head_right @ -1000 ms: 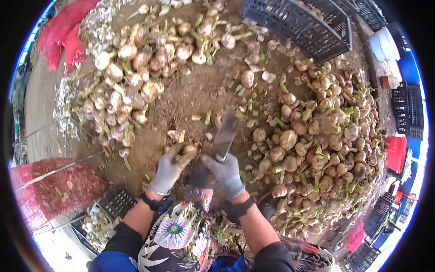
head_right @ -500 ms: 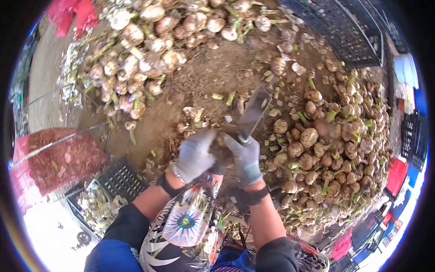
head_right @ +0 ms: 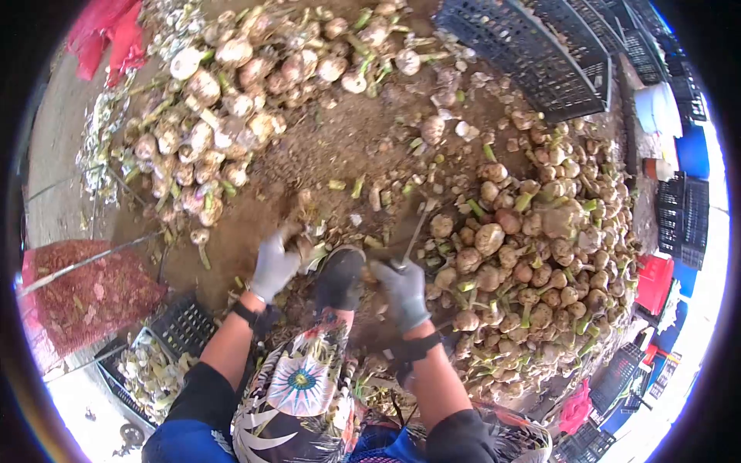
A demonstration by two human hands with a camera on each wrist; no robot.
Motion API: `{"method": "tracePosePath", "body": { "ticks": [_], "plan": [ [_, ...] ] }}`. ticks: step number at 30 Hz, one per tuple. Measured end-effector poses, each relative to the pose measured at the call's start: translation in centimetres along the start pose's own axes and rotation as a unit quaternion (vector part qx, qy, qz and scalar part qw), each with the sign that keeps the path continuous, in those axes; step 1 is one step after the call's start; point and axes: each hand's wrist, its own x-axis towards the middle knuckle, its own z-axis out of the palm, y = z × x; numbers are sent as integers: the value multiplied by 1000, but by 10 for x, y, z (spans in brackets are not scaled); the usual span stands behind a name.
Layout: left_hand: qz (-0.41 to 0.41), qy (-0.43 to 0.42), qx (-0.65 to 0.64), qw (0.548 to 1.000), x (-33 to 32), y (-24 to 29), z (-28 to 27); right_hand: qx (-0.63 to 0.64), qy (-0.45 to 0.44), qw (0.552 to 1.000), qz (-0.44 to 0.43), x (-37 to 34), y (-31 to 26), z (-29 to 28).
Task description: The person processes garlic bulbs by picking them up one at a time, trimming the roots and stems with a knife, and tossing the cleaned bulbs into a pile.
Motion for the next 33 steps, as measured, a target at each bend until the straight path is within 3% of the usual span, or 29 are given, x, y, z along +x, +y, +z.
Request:
{"method": "tracePosePath", "body": {
  "ticks": [2, 4, 5, 8, 10, 12, 13, 14, 16, 17, 18, 19, 20, 21, 22, 23, 24, 25, 26, 28, 29, 30, 32, 33],
  "plan": [
    [53, -142, -26, 988, -4, 11, 18, 38, -12, 999, -16, 11, 12, 10],
    [56, -201, -161, 965, 0, 17, 37, 60, -22, 998, -14, 13, 2, 10],
    [-28, -238, -175, 955, 2, 34, 34, 81, -36, 996, -4, 14, -5, 9],
    [-2, -256, -238, 937, 15, 58, 40, 131, -58, 989, -37, 9, -40, 8],
    [-2, -265, -170, 949, 24, 83, 41, 75, -75, 993, -46, 19, -57, -7],
    [37, -326, -301, 896, 36, 109, 50, 41, -117, 986, -111, 18, -89, -10],
    [25, -372, -381, 846, 40, 127, 49, 35, -168, 983, -68, 17, -107, -24],
    [32, -374, -383, 844, 44, 150, 49, 12, -142, 981, -135, 21, -121, -25],
    [100, -322, -281, 898, 51, 199, 47, -15, -115, 962, -247, 7, -188, -21],
    [103, -320, -284, 898, 50, 214, 42, -34, -118, 952, -279, -2, -228, -21],
    [128, -279, -289, 907, 48, 227, 36, -76, -74, 924, -367, -13, -266, -14],
    [152, -236, -289, 915, 46, 233, 30, -136, -13, 907, -398, -20, -305, -27],
    [152, -227, -284, 919, 43, 225, 23, -172, -106, 906, -371, 8, -364, -91],
    [117, -126, -240, 955, 35, 202, 13, -143, 21, 886, -441, 3, -381, -74],
    [80, -24, -192, 978, 25, 177, 0, -70, 57, 911, -402, 5, -411, -84],
    [82, 66, -90, 990, 14, 155, -15, -67, 155, 878, -447, 12, -426, -104],
    [80, 154, 11, 985, 3, 127, -32, -73, 179, 883, -428, 0, -431, -117],
    [99, 210, 52, 971, -3, 77, -51, -224, 168, 762, -583, -2, -409, -136],
    [114, 262, 95, 954, -7, 19, -69, -289, 200, 713, -607, -6, -392, -136],
    [-10, 409, 243, 880, -28, -67, -104, -506, 240, 589, -582, -7, -341, -143],
    [-19, 405, 254, 878, -23, -112, -122, -365, 235, 745, -507, -1, -303, -127],
    [-55, 408, 269, 871, -16, -156, -136, -209, 224, 862, -403, 3, -261, -102],
    [-94, 402, 289, 864, -5, -178, -146, -270, 192, 914, -236, -3, -201, -71],
    [-95, 372, 243, 891, 10, -166, -145, -229, 172, 930, -230, 1, -168, -56]
  ]
}}
